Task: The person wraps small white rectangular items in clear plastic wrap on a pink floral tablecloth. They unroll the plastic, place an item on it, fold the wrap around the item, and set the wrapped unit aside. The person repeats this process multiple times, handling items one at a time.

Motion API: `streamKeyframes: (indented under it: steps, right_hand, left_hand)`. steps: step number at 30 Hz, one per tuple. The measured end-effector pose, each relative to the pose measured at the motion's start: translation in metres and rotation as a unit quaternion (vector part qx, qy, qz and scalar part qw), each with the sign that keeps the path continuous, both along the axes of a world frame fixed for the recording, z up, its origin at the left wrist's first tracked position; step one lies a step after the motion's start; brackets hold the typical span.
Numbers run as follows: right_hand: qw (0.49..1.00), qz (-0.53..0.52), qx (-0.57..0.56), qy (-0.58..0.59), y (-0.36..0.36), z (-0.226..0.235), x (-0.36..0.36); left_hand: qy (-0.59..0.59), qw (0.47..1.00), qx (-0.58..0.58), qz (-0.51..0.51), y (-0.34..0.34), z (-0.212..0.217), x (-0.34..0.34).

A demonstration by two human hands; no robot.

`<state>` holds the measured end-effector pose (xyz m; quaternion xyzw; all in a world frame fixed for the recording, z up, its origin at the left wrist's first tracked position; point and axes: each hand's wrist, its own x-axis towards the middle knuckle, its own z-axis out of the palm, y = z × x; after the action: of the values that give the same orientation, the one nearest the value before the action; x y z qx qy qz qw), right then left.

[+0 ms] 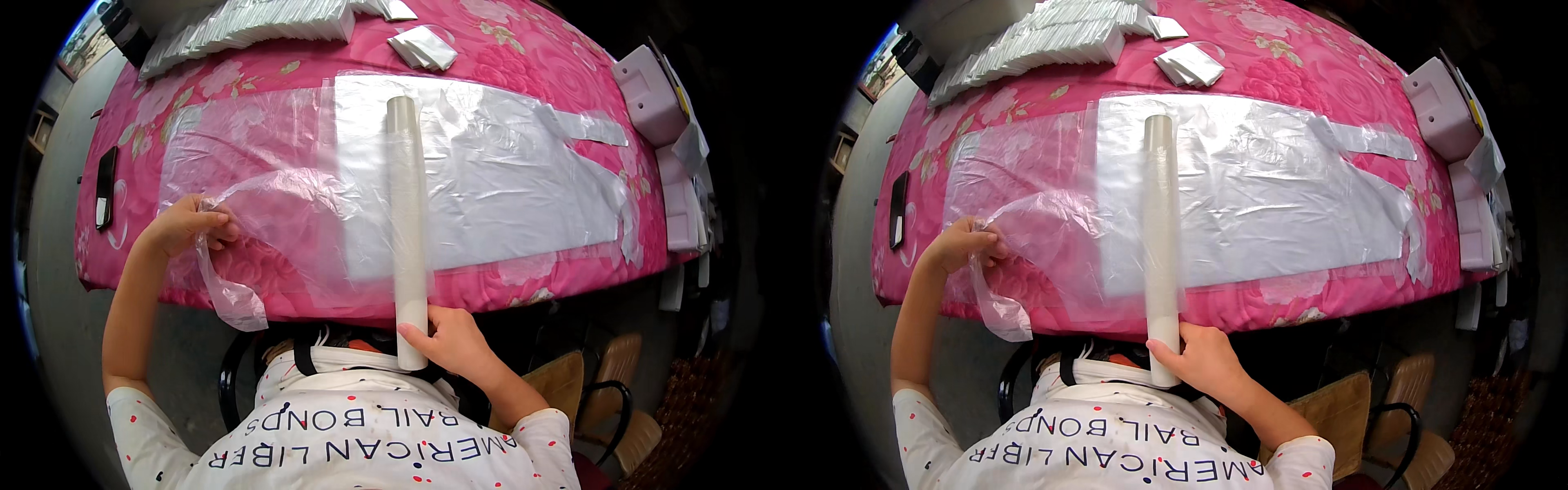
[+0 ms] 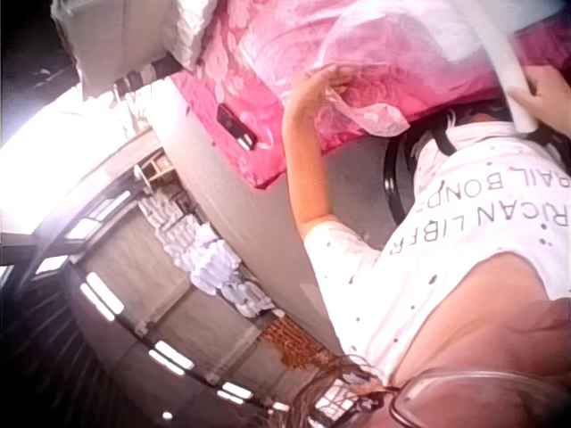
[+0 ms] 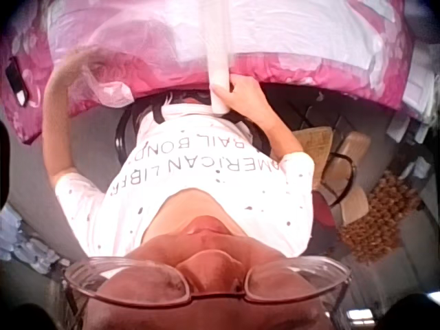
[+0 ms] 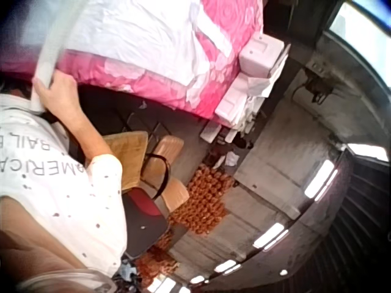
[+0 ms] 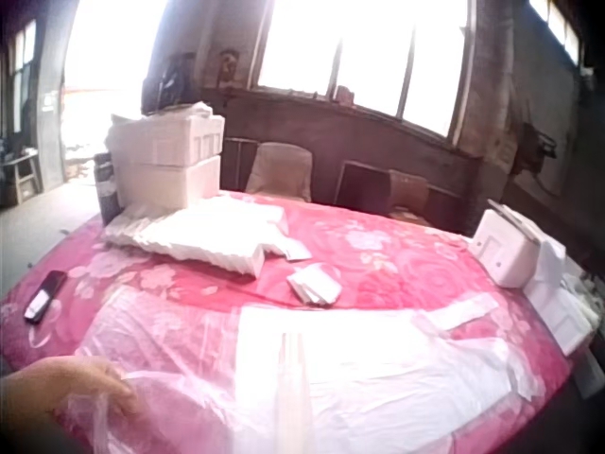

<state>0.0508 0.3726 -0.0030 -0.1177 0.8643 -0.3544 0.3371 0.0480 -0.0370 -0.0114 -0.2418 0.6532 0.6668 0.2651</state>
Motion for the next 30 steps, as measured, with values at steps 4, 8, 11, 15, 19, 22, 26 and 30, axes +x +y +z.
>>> streamKeyframes:
  steps: [4,8,11,15,19,22,26,30]
  right_hand:
    - [0.999,-0.021,-0.007,-0.025,0.006,-0.003,-0.003]
    - [1.000,-0.015,-0.003,-0.022,0.004,0.000,-0.007]
    - [0.999,-0.010,0.009,-0.029,0.001,0.002,-0.008]
    - [0.999,-0.015,0.017,-0.026,0.002,0.005,-0.009]
    - [0.999,-0.013,0.016,-0.043,0.004,0.005,-0.008]
    - [0.998,-0.008,0.016,-0.052,0.007,0.004,-0.008]
    - [0.996,0.048,0.023,-0.068,0.013,0.003,-0.018]
    - [0.998,0.048,0.038,-0.033,0.006,0.013,-0.055]
  left_hand:
    - [0.038,0.998,-0.035,-0.020,-0.041,-0.005,0.003]
    - [0.131,0.935,-0.324,-0.051,-0.053,0.004,0.008]
    - [0.312,0.752,-0.574,-0.088,-0.008,0.018,0.008]
    - [0.471,0.756,-0.440,-0.109,0.124,0.023,-0.009]
    - [0.502,0.777,-0.356,-0.134,0.196,-0.025,-0.030]
    - [0.498,0.753,-0.397,-0.164,0.213,-0.047,-0.038]
    - [0.455,0.723,-0.468,-0.226,0.220,-0.050,-0.036]
    - [0.431,0.700,-0.514,-0.243,0.222,-0.054,-0.036]
